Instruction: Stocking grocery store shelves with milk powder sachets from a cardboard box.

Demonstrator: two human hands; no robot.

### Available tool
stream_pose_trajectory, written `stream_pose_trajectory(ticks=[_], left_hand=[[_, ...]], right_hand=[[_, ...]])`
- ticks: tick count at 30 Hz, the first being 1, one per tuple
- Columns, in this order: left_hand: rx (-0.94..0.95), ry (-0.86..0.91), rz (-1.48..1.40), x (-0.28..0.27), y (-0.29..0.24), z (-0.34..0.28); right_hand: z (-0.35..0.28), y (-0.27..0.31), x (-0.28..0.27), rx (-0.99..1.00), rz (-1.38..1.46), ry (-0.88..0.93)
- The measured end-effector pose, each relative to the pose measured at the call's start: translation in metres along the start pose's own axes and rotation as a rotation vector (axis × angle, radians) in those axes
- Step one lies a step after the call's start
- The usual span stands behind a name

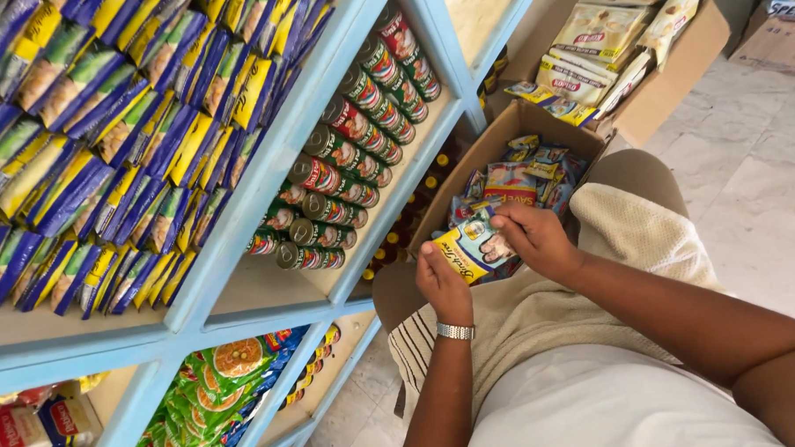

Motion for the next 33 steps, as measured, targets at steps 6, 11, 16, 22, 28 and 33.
stream_pose_trajectory(ticks=[6, 11, 16, 22, 28, 33], left_hand=[[0.354, -0.009, 0.234, 0.012, -0.050, -0.015], [0.491, 0.017, 0.325, 0.019, -0.091, -0.020], [0.364, 0.044, 0.290, 0.014, -0.071, -0.005], [0.205, 0.046, 0.164, 0.007, -0.090, -0.010], [0.412, 0.009, 0.254, -0.010, -0.102, -0.003], [-0.003, 0.168, 0.021, -0.019, -0.087, 0.009]], right_hand=[[0.010, -0.009, -0.015, 0.119, 0.237, 0.000], [0.020, 0.015, -0.024, -0.053, 0.400, 0.071], [0.006, 0.046, -0.029, -0.354, -0.126, -0.070], [0.006, 0.019, -0.018, 0.068, 0.230, -0.125], [0.041, 0.046, -0.016, 0.211, 0.643, 0.170], [0.039, 0.045, -0.020, 0.289, 0.565, 0.171]])
Point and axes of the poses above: each hand's wrist, its own z-axis towards the middle knuckle, its own x-axis out of the palm, y = z × x, the point moved 2 cm from there along z, towards the middle knuckle, and after that the axes turned 12 degrees about -x, right-handed, at the moved point
